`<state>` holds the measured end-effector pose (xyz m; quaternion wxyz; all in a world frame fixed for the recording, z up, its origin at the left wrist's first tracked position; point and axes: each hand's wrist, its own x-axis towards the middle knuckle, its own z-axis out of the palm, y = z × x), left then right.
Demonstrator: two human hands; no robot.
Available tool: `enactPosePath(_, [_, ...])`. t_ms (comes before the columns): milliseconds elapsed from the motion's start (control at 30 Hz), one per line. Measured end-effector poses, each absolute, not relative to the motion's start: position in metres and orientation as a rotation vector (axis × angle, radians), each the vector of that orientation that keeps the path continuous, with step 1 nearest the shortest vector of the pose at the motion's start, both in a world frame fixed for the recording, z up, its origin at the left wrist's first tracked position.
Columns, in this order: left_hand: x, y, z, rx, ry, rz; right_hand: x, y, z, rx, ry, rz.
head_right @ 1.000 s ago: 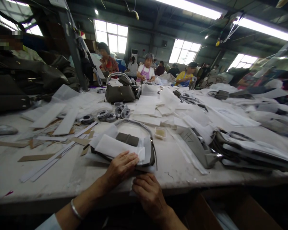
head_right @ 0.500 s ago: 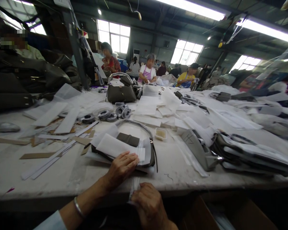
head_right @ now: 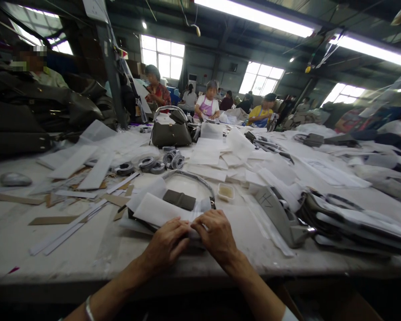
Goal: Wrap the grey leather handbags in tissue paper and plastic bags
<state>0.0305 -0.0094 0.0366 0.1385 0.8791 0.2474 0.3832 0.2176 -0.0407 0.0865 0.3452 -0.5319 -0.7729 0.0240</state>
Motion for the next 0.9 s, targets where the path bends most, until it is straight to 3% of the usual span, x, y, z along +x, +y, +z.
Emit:
enactPosePath(433, [0.054,-0.006,0.027,2.494,1.104,1.205,0.226,-0.009,0.066,-1.631,-1.931,0.405])
enactPosePath(700, [0.033,-0.008,0.033,2.729,0.594,1.137,0.229,-0.001,0.064,-1.710,-1.787,0.645])
enactPosePath(900, [0.035,-0.012,0.029,2.775,0.601,0.988,0.224,0.004,0.062,-1.749,-1.728,0.611])
